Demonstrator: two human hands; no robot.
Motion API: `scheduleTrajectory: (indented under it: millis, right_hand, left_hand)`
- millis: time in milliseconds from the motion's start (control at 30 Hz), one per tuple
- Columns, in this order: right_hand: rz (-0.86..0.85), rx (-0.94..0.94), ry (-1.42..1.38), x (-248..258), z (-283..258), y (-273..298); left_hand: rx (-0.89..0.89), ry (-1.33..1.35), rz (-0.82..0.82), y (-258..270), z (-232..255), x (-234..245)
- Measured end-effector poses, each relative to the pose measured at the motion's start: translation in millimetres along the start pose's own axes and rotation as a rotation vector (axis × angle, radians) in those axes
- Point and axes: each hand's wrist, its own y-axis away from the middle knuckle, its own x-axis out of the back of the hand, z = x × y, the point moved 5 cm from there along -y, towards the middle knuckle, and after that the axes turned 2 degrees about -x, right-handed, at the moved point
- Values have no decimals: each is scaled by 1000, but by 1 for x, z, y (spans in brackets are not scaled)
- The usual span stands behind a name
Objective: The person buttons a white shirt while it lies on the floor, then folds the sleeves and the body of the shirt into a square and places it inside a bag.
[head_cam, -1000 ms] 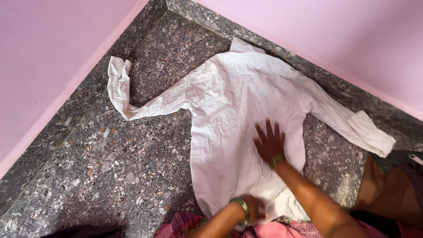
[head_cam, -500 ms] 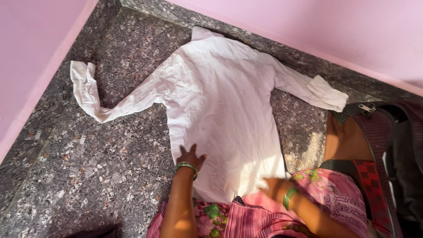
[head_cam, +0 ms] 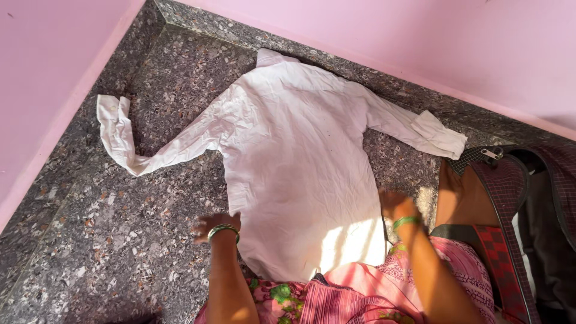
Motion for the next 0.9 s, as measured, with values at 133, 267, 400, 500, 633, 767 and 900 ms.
scheduleTrajectory:
  millis: [133, 267, 400, 500, 633, 767, 900]
  right_hand:
    - [750, 10, -220, 101, 43, -54]
    - [687, -344, -419, 141, 80, -117]
    - [441, -515, -244, 145, 96, -152]
    - [226, -591, -179, 137, 95, -169]
    - [197, -665, -145, 149, 113, -177]
    - [379, -621, -414, 185, 127, -180]
    - [686, -219, -1487, 219, 118, -155]
  left_hand:
    - [-373, -170, 187, 20, 76, -35]
    - [-877, -410, -92, 78, 127, -109]
    - [-814, -427, -263, 85, 120, -120]
    - [-821, -412, -321, 82, 121, -117]
    - [-812, -425, -328, 83, 121, -120]
    - [-827, -404, -321, 81, 121, -117]
    - [-823, -426, -329, 80, 124, -116]
